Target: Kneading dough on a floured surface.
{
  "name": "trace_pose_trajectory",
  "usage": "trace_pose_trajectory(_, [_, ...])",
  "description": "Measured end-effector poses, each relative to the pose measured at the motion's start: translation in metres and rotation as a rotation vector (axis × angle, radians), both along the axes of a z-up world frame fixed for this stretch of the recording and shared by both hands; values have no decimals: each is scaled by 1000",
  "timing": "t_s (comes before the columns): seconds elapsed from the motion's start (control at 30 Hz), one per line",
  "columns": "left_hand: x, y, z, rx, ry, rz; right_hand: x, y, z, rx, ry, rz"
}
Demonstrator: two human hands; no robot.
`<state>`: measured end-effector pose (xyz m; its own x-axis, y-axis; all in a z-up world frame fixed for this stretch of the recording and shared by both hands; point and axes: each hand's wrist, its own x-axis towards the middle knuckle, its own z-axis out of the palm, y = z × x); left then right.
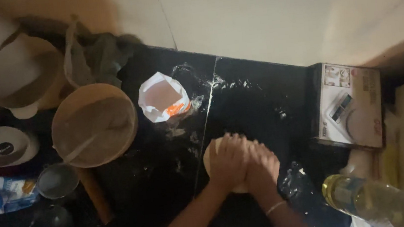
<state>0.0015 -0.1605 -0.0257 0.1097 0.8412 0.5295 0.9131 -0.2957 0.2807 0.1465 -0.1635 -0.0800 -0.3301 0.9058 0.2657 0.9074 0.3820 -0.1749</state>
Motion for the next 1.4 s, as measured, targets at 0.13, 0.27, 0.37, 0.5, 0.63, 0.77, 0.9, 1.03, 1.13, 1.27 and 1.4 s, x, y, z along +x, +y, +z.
trace_pose_trajectory(0.13, [-5, 58, 37, -54, 33, -5, -15, 50, 52, 138, 200, -66])
trace_pose_trajectory(0.27, [-2, 105, 29, -36, -67, 65, -24, 81, 61, 53, 215, -247])
trace_pose_trajectory(0.37, [-3, 93, 49, -263, -48, 43, -17, 71, 52, -22, 336, -220])
trace_pose_trajectory(0.5, [-31, 29, 42, -183, -132, -197, -13, 3, 100, -105, 478, -1])
trace_pose_trajectory(0.63, [-61, -69, 80, -172, -251, -410, -6, -79, 125, -178, 427, 138])
trace_pose_trajectory(0.77, [-85, -135, 68, -182, -376, -323, 19, -125, 112, -144, 291, 294])
trace_pose_trajectory(0.9, [-93, -123, 38, -164, -702, 113, 21, -118, 87, -143, 677, -43])
trace_pose_trajectory(1.03, [-63, -114, -37, -543, -857, 298, 2, -121, 60, -679, 924, -423])
trace_pose_trajectory(1.13, [-59, -93, -54, -680, -1085, 320, -38, -99, 114, -1016, 1605, -809])
trace_pose_trajectory(1.27, [-73, -89, -69, -835, -1597, 267, -57, -94, 141, -995, 1570, -735])
trace_pose_trajectory(1.4, [-76, -81, -31, -919, -1913, 60, -31, -83, 72, -1025, 1825, -511])
